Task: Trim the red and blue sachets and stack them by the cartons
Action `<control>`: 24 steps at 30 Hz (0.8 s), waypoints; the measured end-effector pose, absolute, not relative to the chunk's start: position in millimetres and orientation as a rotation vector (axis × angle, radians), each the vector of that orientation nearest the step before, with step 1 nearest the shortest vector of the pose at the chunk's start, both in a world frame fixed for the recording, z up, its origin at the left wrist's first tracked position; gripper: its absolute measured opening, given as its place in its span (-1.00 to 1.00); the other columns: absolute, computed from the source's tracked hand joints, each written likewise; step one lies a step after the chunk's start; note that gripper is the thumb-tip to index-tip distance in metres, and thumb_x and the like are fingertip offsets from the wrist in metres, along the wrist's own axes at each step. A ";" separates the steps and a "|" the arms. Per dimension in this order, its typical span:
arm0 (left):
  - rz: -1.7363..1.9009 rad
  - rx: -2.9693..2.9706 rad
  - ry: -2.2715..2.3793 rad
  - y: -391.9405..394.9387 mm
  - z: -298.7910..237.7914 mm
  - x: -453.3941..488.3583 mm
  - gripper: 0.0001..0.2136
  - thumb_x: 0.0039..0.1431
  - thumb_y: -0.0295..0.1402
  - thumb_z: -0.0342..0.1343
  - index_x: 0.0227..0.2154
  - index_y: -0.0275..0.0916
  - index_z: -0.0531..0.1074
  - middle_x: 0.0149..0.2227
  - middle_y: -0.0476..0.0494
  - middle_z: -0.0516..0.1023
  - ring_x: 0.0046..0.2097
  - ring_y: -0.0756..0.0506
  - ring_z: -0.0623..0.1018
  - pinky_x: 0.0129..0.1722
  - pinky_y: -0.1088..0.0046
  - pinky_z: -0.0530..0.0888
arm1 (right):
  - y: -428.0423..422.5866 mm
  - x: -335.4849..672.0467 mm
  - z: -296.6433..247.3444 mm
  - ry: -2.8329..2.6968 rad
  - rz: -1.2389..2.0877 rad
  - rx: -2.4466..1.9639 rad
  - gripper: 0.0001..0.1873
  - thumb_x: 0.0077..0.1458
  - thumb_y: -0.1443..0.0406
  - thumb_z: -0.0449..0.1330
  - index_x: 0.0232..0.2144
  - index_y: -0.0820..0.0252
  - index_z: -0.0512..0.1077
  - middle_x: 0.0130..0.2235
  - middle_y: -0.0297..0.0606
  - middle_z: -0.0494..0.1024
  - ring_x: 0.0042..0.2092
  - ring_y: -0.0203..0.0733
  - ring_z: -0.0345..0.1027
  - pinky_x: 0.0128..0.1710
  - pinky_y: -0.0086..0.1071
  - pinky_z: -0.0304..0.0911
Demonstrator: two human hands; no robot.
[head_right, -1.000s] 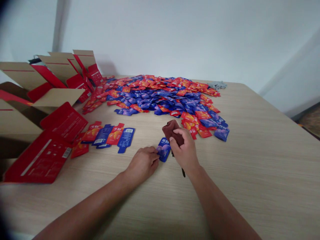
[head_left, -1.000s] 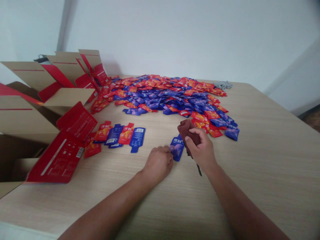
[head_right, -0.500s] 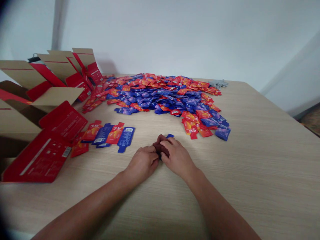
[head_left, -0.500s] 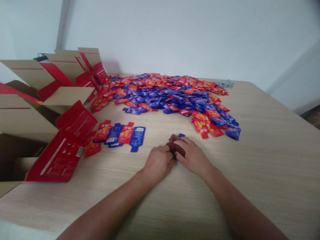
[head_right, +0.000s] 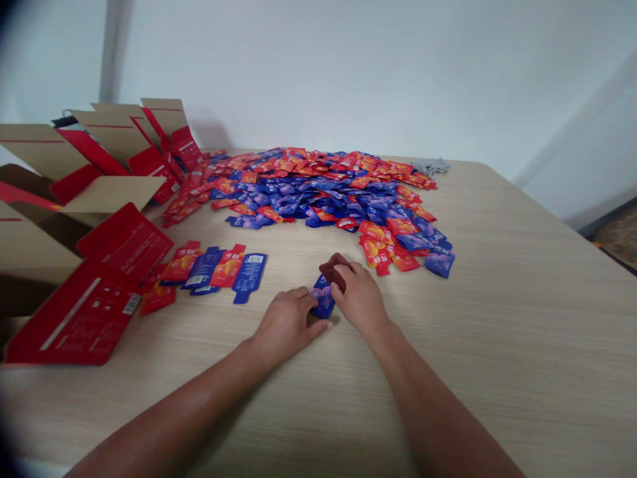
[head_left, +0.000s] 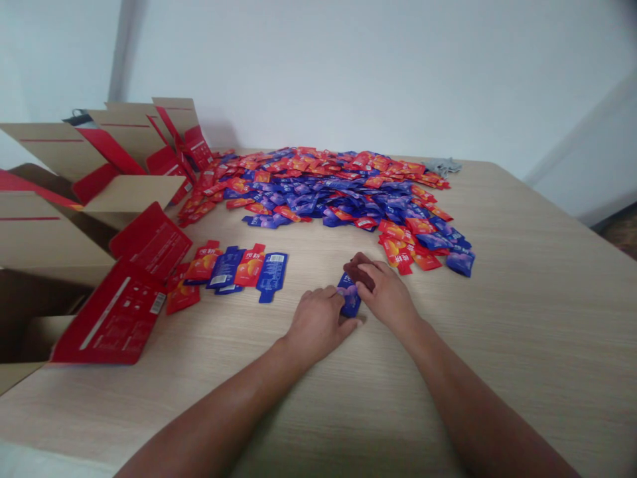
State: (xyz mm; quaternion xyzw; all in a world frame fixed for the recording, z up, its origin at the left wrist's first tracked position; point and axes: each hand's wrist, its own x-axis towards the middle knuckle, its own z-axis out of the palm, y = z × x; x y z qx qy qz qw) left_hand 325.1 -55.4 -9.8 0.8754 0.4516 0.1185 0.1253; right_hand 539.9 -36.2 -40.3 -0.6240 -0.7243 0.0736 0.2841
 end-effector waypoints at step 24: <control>0.604 2.269 1.434 -42.5 -15.4 313.8 -0.80 0.44 -0.37 0.05 -0.04 -0.20 0.55 -0.24 -0.13 0.70 -0.23 -0.12 0.66 -0.21 0.38 0.47 | -42.1 544.1 -33.0 -1.345 0.121 -1.417 -0.60 0.25 0.15 0.30 0.10 0.10 0.55 0.11 -0.06 0.61 0.14 0.09 0.49 0.23 0.08 0.38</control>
